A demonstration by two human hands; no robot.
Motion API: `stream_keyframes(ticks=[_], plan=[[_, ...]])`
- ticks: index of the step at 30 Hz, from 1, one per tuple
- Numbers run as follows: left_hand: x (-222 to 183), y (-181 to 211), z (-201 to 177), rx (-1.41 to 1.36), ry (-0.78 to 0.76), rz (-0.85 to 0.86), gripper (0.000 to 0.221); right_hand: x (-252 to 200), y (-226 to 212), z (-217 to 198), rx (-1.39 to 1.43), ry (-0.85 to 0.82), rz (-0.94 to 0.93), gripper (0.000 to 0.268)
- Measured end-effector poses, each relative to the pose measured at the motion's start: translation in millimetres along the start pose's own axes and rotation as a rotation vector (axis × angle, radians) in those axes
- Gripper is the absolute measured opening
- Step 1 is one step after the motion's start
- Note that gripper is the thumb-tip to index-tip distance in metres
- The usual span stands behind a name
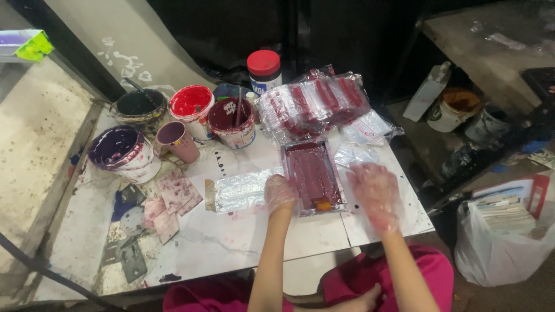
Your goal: Manually applying red ink to fabric sleeves using a screen printing technique and stacking the finished products.
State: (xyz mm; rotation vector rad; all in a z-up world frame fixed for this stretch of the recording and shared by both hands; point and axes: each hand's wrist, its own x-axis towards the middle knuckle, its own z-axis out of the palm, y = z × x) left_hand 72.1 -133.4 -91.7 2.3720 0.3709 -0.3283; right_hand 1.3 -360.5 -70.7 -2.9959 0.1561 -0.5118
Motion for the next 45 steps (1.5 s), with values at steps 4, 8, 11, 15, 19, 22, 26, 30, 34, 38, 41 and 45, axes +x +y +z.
stream_keyframes(ticks=[4, 8, 11, 15, 19, 22, 26, 30, 34, 38, 41, 45], plan=[[0, 2, -3, -0.031, 0.022, 0.017, 0.030, 23, 26, 37, 0.049, -0.071, 0.098, 0.033], [4, -2, 1, -0.043, 0.027, 0.007, 0.032, 24, 25, 27, 0.129, -0.130, 0.183, 0.031], [30, -15, 23, -0.010, 0.036, 0.043, 0.029, 25, 24, 32, 0.054, -0.061, 0.180, 0.027], [43, -26, 40, 0.061, 0.033, 0.058, 0.027, 29, 22, 26, 0.062, -0.084, 0.208, 0.031], [33, -27, 31, -0.054, 0.048, 0.021, 0.028, 30, 24, 27, 0.090, -0.101, 0.215, 0.032], [33, -27, 31, -0.050, 0.053, 0.028, 0.028, 21, 5, -3, 0.073, -0.079, 0.216, 0.032], [32, -28, 35, -0.039, 0.057, 0.040, 0.027, 7, -27, -48, 0.295, -0.191, 0.318, 0.033], [36, -25, 41, -0.033, 0.057, 0.057, 0.026, -22, -20, -19, 0.312, -0.311, 0.234, 0.036], [37, -29, 46, -0.022, 0.061, 0.063, 0.025, -45, -39, -63, 0.451, -0.195, -0.070, 0.038], [41, -33, 51, -0.011, 0.068, 0.074, 0.024, -45, -34, -29, 0.377, 0.015, -0.424, 0.062], [79, -50, 68, 0.014, 0.098, 0.068, 0.023, -34, -31, -33, 0.280, 0.030, -0.599, 0.027], [-49, 17, -48, -0.092, 0.094, 0.108, 0.028, -30, -35, -33, 0.374, -0.039, -0.538, 0.017]])
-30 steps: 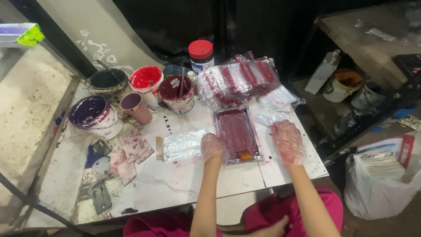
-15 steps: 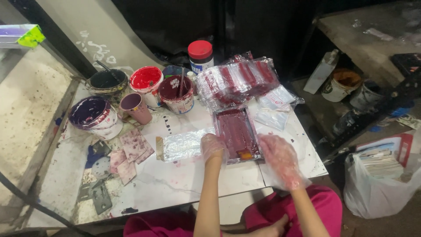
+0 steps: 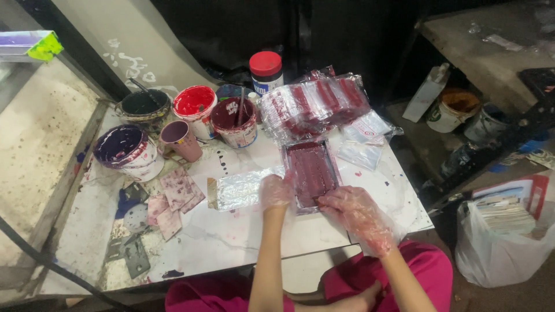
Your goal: Manually applying red ink to fabric sleeves using a screen printing technique and stacking the finished products.
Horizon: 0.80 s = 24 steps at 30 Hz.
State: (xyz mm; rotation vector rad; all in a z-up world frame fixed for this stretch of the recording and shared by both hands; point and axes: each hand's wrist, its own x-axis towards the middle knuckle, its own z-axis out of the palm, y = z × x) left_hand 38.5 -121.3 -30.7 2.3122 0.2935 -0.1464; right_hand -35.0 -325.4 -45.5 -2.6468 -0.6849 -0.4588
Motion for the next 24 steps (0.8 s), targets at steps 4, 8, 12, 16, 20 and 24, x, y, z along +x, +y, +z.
stream_keyframes(ticks=[4, 8, 12, 16, 20, 24], plan=[[-21, 32, -44, 0.431, -0.091, 0.231, 0.028, 4, 10, 8, 0.010, -0.058, 0.016, 0.017], [-30, 51, -65, 0.530, -0.354, 0.338, 0.108, 11, 21, 15, 0.017, -0.156, 0.026, 0.019], [-11, 27, -45, 0.762, -0.396, 0.451, 0.107, 22, 15, 6, 0.031, -0.185, 0.032, 0.017], [-10, 32, -50, 0.935, -0.429, 0.511, 0.110, 26, 33, 25, -0.106, -0.278, 0.039, 0.016], [2, 21, -42, 0.962, -0.429, 0.543, 0.116, 54, 14, -6, -0.128, -0.390, 0.119, 0.012], [5, 21, -38, 0.989, -0.414, 0.527, 0.118, 58, 29, -1, -0.024, -0.276, 0.005, 0.008]])
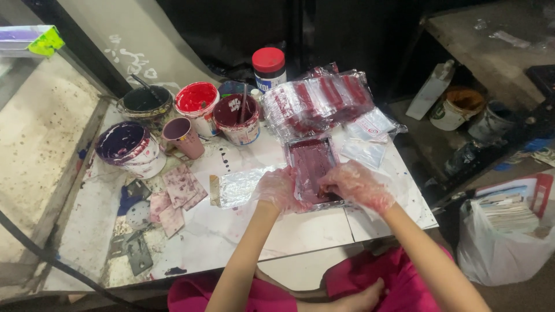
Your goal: Manually applying red ink to fabric sleeves using a screen printing technique and stacking the finished products.
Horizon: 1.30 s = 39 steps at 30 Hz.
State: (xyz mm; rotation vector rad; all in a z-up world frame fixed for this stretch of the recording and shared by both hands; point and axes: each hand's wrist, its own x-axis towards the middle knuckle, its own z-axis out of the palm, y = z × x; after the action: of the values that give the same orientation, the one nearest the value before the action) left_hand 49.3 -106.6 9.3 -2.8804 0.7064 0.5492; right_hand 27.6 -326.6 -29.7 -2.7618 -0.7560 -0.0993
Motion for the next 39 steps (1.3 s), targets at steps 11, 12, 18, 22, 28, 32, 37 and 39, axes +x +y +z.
stream_keyframes(ticks=[11, 12, 18, 22, 28, 32, 37, 39], plan=[[13, 1, 9, 0.014, -0.022, -0.062, 0.125, 38, 33, 27, 0.076, 0.025, -0.324, 0.027], [14, 1, 10, 0.013, -0.023, -0.060, 0.125, 37, 42, 35, 0.076, 0.023, -0.323, 0.027], [11, 1, 9, -0.029, -0.054, -0.060, 0.127, 20, 107, 81, 0.078, 0.124, -0.572, 0.079], [20, 0, 16, -0.010, -0.076, -0.061, 0.127, 20, 144, 110, 0.084, 0.205, -0.758, 0.125], [22, 1, 17, -0.025, -0.087, -0.065, 0.126, 2, 78, 21, 0.275, 0.214, -0.957, 0.135], [9, 5, 5, -0.010, -0.106, -0.074, 0.126, 6, 141, 69, 0.095, 0.075, -0.956, 0.129], [27, 3, 21, -0.002, -0.099, -0.067, 0.127, 16, 127, 49, -1.238, 0.472, -0.946, 0.097], [31, 3, 25, 0.025, -0.097, -0.072, 0.129, 22, 114, 32, -1.812, 0.632, -0.836, 0.083]])
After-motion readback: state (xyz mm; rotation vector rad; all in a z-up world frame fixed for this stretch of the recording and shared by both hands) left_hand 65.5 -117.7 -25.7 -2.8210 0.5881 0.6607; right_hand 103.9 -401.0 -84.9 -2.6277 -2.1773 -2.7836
